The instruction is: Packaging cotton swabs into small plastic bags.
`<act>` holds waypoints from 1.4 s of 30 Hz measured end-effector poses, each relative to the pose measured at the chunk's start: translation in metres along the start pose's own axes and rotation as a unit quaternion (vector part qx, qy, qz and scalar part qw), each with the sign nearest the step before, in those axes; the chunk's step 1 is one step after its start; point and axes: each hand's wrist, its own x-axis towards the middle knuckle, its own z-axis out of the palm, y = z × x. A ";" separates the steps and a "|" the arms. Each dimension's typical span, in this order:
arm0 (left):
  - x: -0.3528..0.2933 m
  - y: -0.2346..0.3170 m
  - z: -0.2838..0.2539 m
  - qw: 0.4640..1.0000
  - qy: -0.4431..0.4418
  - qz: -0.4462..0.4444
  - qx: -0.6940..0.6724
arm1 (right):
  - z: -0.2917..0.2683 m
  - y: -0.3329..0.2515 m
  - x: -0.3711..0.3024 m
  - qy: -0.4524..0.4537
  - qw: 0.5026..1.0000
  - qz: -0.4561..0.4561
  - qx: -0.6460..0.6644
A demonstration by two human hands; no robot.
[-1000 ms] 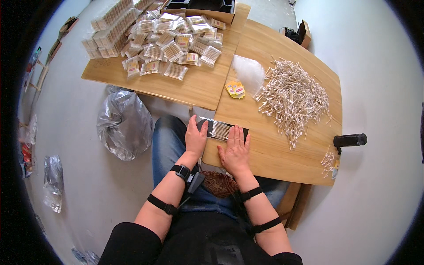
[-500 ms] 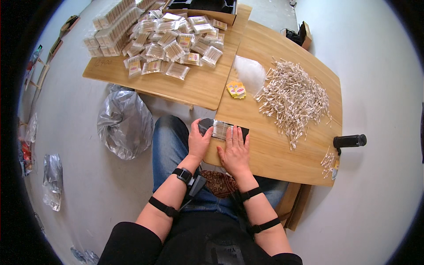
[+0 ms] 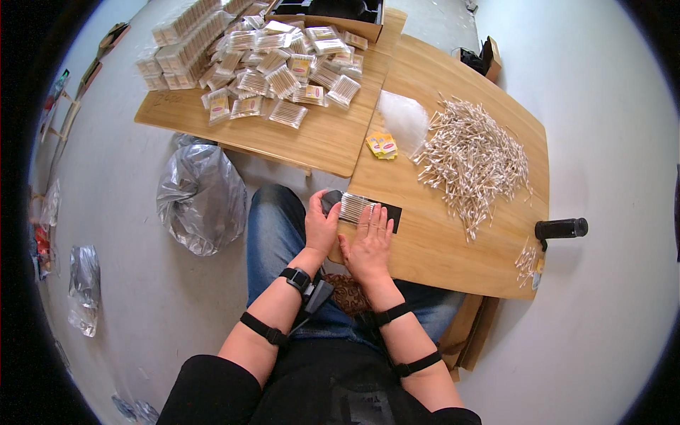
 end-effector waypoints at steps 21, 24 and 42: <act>-0.006 0.003 0.008 0.814 -0.121 0.317 0.470 | -0.026 0.070 0.119 0.120 0.981 0.106 0.111; -0.007 0.000 0.010 0.825 -0.117 0.311 0.458 | -0.014 0.083 0.154 0.119 0.974 0.143 0.126; -0.009 0.008 0.007 0.855 -0.150 0.277 0.411 | 0.003 0.101 0.195 0.106 0.936 0.247 0.229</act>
